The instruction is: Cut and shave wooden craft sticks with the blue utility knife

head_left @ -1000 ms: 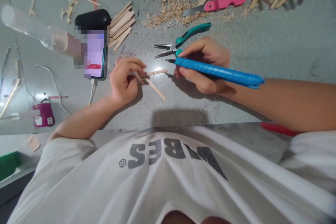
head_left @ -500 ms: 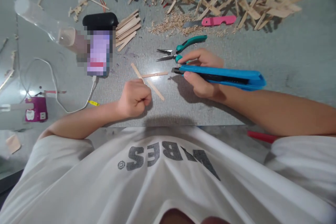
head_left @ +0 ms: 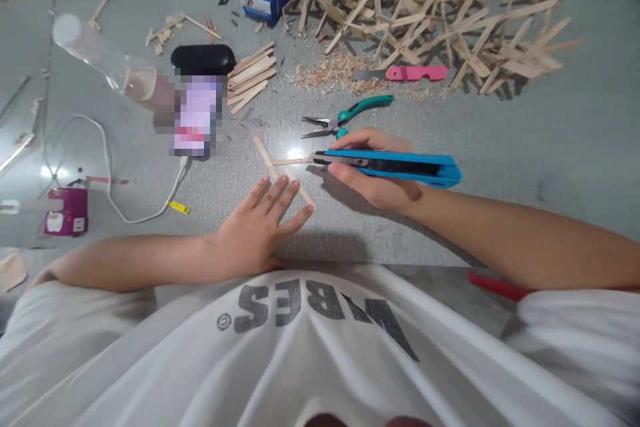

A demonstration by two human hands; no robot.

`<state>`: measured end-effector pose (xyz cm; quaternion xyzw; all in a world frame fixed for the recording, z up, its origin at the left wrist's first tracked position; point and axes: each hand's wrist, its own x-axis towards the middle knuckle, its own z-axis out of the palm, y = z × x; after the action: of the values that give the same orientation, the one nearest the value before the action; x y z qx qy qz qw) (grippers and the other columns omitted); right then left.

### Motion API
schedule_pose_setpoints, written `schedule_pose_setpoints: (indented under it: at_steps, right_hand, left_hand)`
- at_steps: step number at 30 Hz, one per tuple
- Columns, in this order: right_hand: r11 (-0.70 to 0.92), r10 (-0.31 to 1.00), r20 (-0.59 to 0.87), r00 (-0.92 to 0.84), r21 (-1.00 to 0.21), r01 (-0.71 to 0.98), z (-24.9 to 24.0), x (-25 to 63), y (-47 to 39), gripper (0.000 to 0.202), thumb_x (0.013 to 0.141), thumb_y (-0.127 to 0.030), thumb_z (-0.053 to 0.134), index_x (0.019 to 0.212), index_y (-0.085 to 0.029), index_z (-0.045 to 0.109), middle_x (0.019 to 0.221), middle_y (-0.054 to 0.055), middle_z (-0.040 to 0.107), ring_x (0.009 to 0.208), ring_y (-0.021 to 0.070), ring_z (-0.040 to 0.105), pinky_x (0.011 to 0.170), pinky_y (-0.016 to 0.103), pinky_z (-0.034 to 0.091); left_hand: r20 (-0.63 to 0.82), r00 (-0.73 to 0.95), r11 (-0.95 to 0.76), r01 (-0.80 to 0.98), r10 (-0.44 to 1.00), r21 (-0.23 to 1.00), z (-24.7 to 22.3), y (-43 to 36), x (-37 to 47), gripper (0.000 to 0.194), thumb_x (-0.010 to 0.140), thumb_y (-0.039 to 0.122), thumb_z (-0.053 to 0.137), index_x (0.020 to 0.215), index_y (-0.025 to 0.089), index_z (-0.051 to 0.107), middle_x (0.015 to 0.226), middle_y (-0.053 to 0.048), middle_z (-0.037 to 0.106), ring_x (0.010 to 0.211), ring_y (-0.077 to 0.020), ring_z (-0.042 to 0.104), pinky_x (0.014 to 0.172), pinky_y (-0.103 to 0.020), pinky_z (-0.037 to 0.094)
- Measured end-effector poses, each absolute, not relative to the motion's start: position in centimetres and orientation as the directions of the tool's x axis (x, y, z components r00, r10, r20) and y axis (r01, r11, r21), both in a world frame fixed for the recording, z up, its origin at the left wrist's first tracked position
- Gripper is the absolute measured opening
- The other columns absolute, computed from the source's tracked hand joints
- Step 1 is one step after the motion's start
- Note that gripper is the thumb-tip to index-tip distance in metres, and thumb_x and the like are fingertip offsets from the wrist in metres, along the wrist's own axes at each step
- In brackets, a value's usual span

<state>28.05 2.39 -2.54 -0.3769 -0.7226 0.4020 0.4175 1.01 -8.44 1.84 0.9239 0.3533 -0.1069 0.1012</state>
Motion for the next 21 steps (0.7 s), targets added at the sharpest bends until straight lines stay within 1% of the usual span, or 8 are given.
schedule_pose_setpoints:
  at_steps: [3,5,7,10,13,16,18,21]
  right_hand:
    - [0.433,0.867,0.345,-0.36,-0.879,0.2,-2.5,28.1,2.6,0.02,0.096,-0.047,0.089,0.102,-0.029,0.082,0.102,0.003,0.087,0.092,0.0235,0.083,0.084,0.039,0.068]
    - [0.449,0.855,0.364,-0.369,-0.876,0.177,-2.6,28.1,2.7,0.022,0.097,-0.049,0.089,0.103,-0.029,0.082,0.101,0.004,0.087,0.09,0.0229,0.083,0.082,0.037,0.067]
    - [0.431,0.859,0.355,-0.37,-0.89,0.147,-2.7,28.2,2.6,0.028,0.099,-0.055,0.085,0.108,-0.028,0.083,0.093,0.004,0.085,0.079,0.0215,0.08,0.074,0.036,0.065]
    - [0.341,0.882,0.293,-0.37,-0.938,0.069,-3.0,28.3,2.3,0.035,0.105,-0.06,0.075,0.118,-0.028,0.084,0.074,0.001,0.077,0.055,0.0174,0.069,0.055,0.032,0.058]
    - [0.308,0.869,0.274,-0.411,-0.951,0.018,-2.9,28.4,2.0,0.03,0.107,-0.052,0.075,0.122,-0.028,0.084,0.079,0.001,0.081,0.059,0.0175,0.075,0.055,0.03,0.06]
    - [0.355,0.833,0.256,-0.49,-0.928,0.118,-2.3,28.7,2.0,0.023,0.104,-0.04,0.078,0.122,-0.027,0.085,0.092,0.003,0.087,0.072,0.0194,0.082,0.064,0.031,0.065]
    - [0.403,0.806,0.263,-0.53,-0.9,0.165,-1.9,28.8,2.1,0.02,0.102,-0.034,0.078,0.12,-0.027,0.085,0.092,0.003,0.087,0.071,0.0189,0.082,0.065,0.03,0.065]
    - [0.416,0.786,0.269,-0.557,-0.896,0.154,-1.5,28.8,2.2,0.02,0.101,-0.028,0.077,0.118,-0.027,0.085,0.087,0.001,0.086,0.068,0.018,0.081,0.065,0.03,0.065]
  left_hand:
    - [-0.24,0.739,-0.731,0.668,0.629,0.14,1.2,-7.6,1.4,0.127,0.075,0.079,0.096,0.176,0.023,0.044,0.185,-0.034,0.034,0.173,-0.056,0.036,0.137,-0.075,0.032]
    - [-0.186,0.741,-0.724,0.671,0.645,0.162,0.8,-7.0,1.4,0.124,0.072,0.081,0.097,0.172,0.023,0.05,0.184,-0.036,0.034,0.173,-0.0576,0.036,0.137,-0.078,0.032]
    - [-0.14,0.744,-0.721,0.668,0.654,0.185,0.3,-6.4,1.1,0.118,0.075,0.083,0.094,0.168,0.024,0.054,0.184,-0.036,0.034,0.172,-0.0579,0.036,0.136,-0.08,0.032]
    - [-0.111,0.745,-0.717,0.664,0.658,0.211,-0.4,-5.7,0.4,0.111,0.081,0.084,0.088,0.169,0.025,0.053,0.184,-0.035,0.035,0.173,-0.057,0.036,0.135,-0.081,0.032]
    - [-0.06,0.739,-0.71,0.663,0.671,0.236,-1.2,-5.5,0.1,0.107,0.082,0.081,0.089,0.168,0.026,0.054,0.185,-0.035,0.033,0.173,-0.0579,0.035,0.135,-0.083,0.03]
    - [-0.011,0.725,-0.698,0.668,0.689,0.257,-1.7,-5.4,0.2,0.108,0.081,0.077,0.092,0.169,0.027,0.055,0.188,-0.031,0.03,0.173,-0.0578,0.035,0.137,-0.082,0.028]
    - [0.0,0.727,-0.699,0.661,0.687,0.274,-1.8,-5.4,0.2,0.108,0.081,0.074,0.093,0.17,0.027,0.055,0.189,-0.03,0.03,0.172,-0.0584,0.037,0.138,-0.081,0.03]
    - [-0.009,0.735,-0.7,0.65,0.678,0.296,-1.7,-5.3,0.2,0.108,0.081,0.072,0.094,0.172,0.028,0.054,0.189,-0.027,0.03,0.172,-0.0587,0.037,0.139,-0.077,0.035]
